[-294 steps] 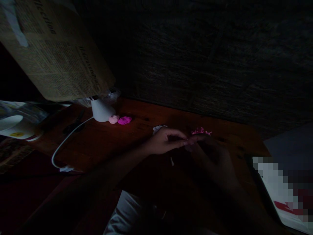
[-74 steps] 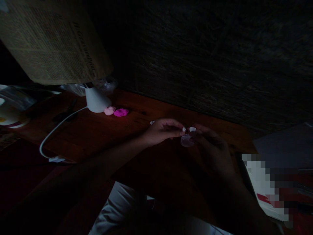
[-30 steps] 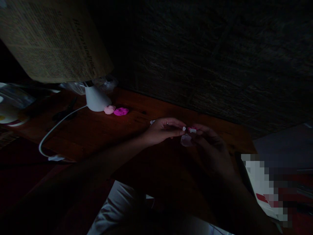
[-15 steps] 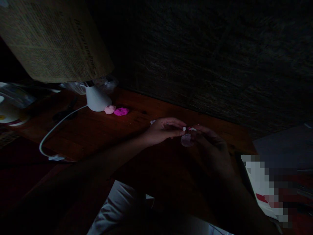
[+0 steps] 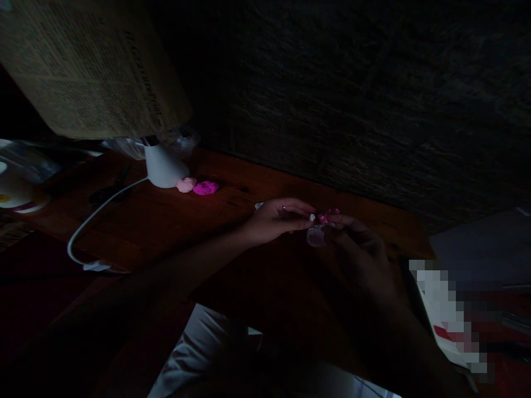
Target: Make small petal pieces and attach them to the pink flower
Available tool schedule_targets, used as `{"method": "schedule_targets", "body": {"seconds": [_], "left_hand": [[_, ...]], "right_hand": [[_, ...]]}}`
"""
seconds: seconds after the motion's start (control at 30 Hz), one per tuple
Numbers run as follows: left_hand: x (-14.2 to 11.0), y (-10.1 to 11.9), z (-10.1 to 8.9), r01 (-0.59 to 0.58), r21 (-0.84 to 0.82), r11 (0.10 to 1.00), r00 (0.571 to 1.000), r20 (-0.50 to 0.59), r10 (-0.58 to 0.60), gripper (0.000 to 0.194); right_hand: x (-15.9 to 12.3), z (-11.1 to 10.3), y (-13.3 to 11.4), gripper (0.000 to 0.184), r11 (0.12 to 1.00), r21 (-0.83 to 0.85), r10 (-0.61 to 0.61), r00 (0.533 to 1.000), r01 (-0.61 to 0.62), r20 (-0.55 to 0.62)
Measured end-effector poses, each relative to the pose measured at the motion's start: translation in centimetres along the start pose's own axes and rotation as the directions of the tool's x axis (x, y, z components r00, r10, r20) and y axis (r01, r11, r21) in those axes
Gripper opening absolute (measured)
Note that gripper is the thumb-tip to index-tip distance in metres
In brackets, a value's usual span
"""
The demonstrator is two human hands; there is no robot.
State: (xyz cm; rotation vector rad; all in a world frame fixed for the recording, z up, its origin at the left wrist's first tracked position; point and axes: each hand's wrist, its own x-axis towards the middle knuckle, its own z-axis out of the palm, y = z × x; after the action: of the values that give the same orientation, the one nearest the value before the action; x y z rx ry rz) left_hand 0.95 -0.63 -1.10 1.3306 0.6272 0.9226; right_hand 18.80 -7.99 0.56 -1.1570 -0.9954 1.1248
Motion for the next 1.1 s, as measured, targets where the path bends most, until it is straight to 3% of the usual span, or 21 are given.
{"method": "schedule_targets", "body": {"seconds": [0.2, 0.43, 0.6, 0.87, 1.1], "left_hand": [[0.04, -0.2, 0.05, -0.007, -0.011, 1.0, 1.0, -0.014, 0.007, 0.038], [0.0, 0.1, 0.2, 0.009, -0.053, 0.999, 1.0, 0.01, -0.009, 0.031], [-0.15, 0.38, 0.26, 0.039, -0.058, 0.998, 0.999, 0.02, -0.038, 0.028], [-0.13, 0.26, 0.23, 0.019, -0.056, 0.998, 0.999, 0.028, -0.018, 0.032], [-0.09, 0.26, 0.19, 0.025, -0.042, 0.999, 0.999, 0.041, -0.023, 0.031]], "right_hand": [[-0.02, 0.01, -0.07, 0.025, 0.999, 0.013, 0.033, 0.999, -0.033, 0.016], [0.37, -0.05, 0.08, 0.016, 0.999, 0.029, 0.04, 0.999, -0.041, 0.031], [0.27, 0.06, -0.23, 0.03, 0.999, 0.028, 0.038, 0.999, -0.038, -0.003], [0.22, 0.19, -0.24, 0.015, 1.0, -0.017, 0.025, 1.0, -0.025, 0.003], [0.27, 0.16, -0.18, 0.029, 0.998, 0.031, 0.059, 0.997, -0.058, -0.044]]}}
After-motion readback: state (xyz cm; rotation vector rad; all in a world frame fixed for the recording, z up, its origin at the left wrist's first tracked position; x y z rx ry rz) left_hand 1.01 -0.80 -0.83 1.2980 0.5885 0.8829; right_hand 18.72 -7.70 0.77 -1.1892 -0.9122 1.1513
